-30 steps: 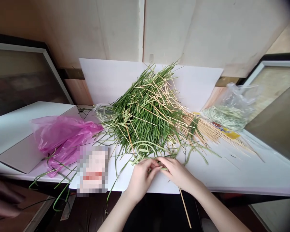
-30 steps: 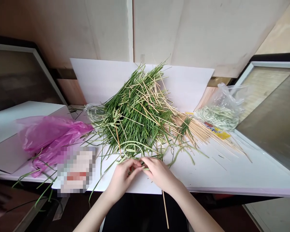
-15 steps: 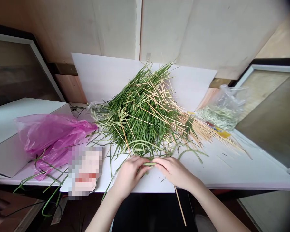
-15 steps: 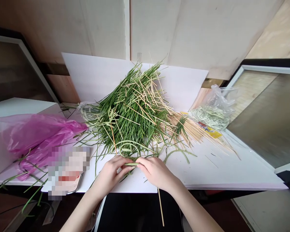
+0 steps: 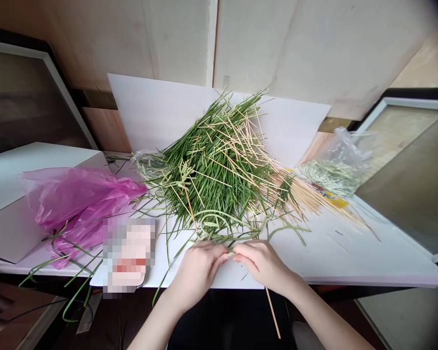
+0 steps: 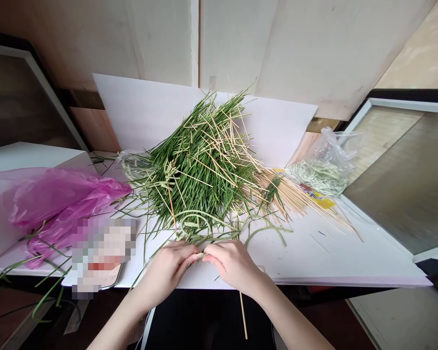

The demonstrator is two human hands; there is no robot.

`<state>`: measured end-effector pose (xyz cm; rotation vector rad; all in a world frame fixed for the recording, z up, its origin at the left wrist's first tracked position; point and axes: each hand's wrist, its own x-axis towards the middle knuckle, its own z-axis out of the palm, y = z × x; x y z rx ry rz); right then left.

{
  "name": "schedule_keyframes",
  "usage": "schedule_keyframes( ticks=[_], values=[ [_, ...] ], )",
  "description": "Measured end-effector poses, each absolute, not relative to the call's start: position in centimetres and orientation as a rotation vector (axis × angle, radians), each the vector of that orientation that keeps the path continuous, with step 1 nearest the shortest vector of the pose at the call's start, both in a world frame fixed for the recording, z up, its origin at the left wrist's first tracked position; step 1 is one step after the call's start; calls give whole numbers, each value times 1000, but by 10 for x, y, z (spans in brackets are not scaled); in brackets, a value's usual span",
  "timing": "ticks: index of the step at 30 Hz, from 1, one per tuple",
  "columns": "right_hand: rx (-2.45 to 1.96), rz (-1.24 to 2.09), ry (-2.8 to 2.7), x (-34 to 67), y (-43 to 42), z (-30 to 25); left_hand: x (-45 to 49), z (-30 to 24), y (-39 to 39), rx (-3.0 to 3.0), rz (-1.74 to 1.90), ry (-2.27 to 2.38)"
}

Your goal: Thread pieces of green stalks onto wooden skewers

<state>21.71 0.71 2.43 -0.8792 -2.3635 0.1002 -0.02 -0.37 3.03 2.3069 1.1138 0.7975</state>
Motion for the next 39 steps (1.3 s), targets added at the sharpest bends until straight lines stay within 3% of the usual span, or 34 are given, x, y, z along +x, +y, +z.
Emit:
schedule_keyframes(
  ticks=[8, 13, 16, 21, 25, 30, 35, 39],
  values=[
    [-458, -537, -2308, 235, -20, 36, 24, 36, -45, 1300, 702, 815],
    [-391, -652, -2355, 268, -12, 41, 18, 25, -67, 753, 594, 774],
    [-616, -555, -2420, 279, -2, 41, 4, 26, -54, 1063, 638, 895],
    [-958, -215, -2567, 259, 5, 36, -9, 23, 4, 2101, 955, 1416],
    [-1227, 66, -2587, 235, 10, 33, -7, 11, 33, 2498, 993, 1648],
    [-1346, 370, -2551, 221, 24, 32, 6, 12, 22, 2459, 1048, 1487],
    [-1267, 628, -2484, 217, 25, 36, 19, 11, 11, 2081, 1024, 1138],
    [-1224, 740, -2403, 223, 23, 36, 14, 4, 14, 1863, 1086, 1135]
  ],
)
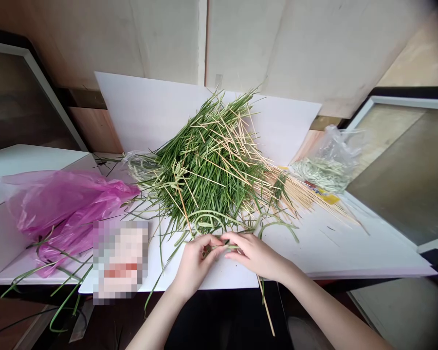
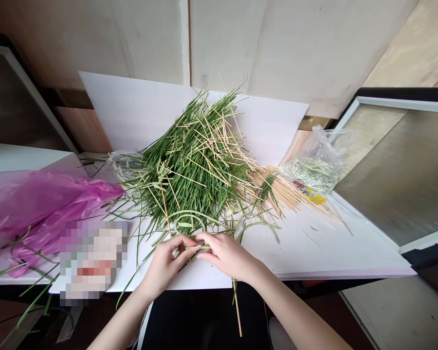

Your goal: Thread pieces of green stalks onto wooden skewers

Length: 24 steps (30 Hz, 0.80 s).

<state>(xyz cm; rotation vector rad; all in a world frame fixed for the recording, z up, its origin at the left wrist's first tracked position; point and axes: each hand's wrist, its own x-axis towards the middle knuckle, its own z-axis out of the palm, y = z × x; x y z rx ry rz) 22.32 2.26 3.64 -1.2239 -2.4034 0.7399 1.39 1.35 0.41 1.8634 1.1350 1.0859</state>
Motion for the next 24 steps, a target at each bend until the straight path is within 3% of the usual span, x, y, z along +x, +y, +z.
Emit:
schedule_keyframes(
  ticks=[7, 14, 24],
  values=[
    [-1238, 852, -2271, 229, 23, 41, 5, 14, 9, 2129, 1117, 1135],
    [-1201, 989, -2261, 222, 14, 54, 8, 22, 0, 2457, 916, 1069],
    [-1082, 667, -2243, 219, 2, 50, 24, 25, -7, 1312, 892, 786]
  ],
)
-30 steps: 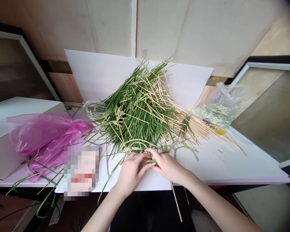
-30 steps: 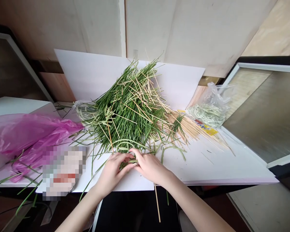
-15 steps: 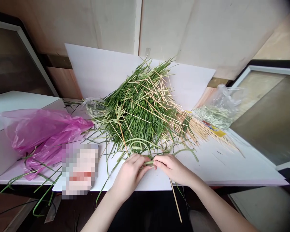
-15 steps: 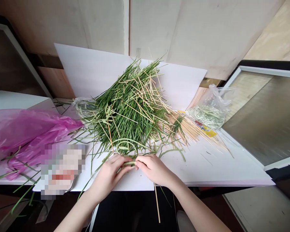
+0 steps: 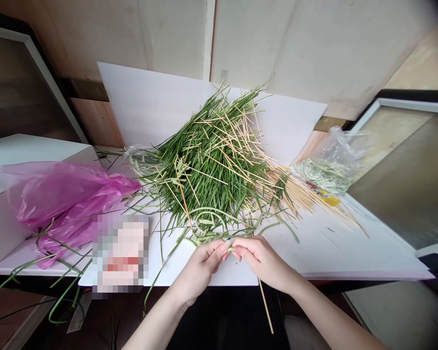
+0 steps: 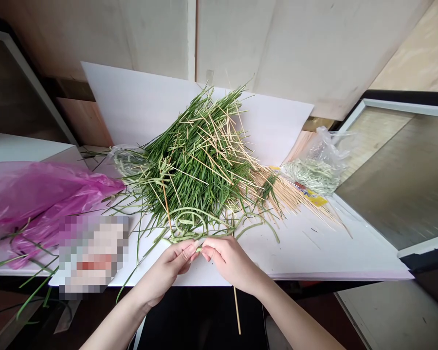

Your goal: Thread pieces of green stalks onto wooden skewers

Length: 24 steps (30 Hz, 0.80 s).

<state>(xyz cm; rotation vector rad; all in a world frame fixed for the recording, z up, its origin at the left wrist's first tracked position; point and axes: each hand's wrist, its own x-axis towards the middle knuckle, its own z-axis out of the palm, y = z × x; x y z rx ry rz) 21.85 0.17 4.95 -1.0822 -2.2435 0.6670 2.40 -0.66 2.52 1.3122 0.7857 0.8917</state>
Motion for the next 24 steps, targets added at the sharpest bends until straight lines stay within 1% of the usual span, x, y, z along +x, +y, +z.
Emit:
schedule_keyframes(
  ticks=[5, 10, 14, 16, 18, 21, 24],
  values=[
    [-897, 248, -2291, 221, -8, 44, 28, 29, -14, 923, 791, 655],
    [-652, -212, -2342, 235, -13, 42, 31, 33, -22, 711, 626, 483],
    [-548, -421, -2340, 258, -8, 45, 26, 32, -20, 685, 610, 491],
    [-620, -450, -2348, 267, -4, 47, 18, 33, -15, 849, 722, 617],
    [-731, -428, -2377, 271, -1, 48, 8, 32, -6, 1202, 872, 848],
    [-875, -293, -2465, 263, 1, 45, -4, 24, 8, 1845, 1048, 1278],
    [-999, -99, -2535, 246, 4, 39, -11, 12, 19, 2208, 1155, 1535]
  ],
)
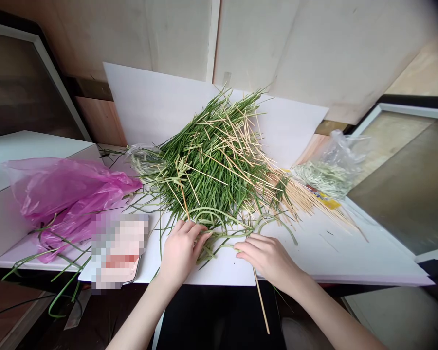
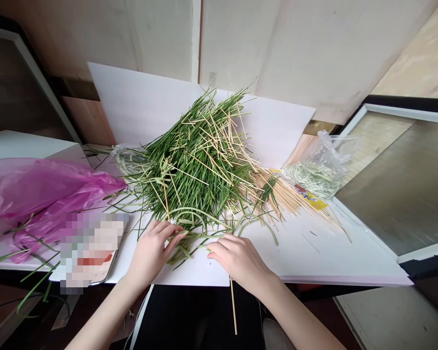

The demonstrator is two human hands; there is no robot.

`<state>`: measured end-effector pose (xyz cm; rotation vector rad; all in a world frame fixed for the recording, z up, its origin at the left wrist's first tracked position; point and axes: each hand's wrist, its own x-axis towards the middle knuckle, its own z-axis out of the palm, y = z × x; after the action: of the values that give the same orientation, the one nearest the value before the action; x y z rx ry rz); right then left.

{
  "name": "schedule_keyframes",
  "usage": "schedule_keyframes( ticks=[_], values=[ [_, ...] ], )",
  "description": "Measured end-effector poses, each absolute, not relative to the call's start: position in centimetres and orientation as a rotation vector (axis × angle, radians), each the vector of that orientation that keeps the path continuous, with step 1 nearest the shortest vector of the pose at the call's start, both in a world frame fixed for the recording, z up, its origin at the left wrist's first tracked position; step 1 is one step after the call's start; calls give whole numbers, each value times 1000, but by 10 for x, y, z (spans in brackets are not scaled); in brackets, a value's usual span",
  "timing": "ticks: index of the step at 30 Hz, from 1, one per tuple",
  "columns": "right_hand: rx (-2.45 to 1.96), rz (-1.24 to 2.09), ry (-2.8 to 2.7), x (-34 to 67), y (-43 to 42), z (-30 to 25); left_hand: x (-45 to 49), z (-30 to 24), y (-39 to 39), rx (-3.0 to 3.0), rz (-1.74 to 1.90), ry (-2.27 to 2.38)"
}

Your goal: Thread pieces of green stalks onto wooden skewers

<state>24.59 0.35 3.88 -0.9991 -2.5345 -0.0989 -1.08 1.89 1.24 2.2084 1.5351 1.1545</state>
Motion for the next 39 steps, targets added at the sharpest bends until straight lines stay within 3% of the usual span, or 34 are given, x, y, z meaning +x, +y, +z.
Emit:
schedule_keyframes(
  ticks=[6, 15, 32, 39],
  values=[
    [-1251, 262, -2499, 218, 11, 31, 2, 15, 10, 2182, 1113, 1334],
    [-1199, 701, -2370, 223, 7, 42, 10, 18, 5, 1867, 1080, 1044],
    [-1157, 948, -2225, 222, 6, 44, 10, 17, 0, 2415, 945, 1007],
    [-1045, 784, -2136, 215, 4, 41, 21, 24, -4, 1709, 970, 873]
  ],
)
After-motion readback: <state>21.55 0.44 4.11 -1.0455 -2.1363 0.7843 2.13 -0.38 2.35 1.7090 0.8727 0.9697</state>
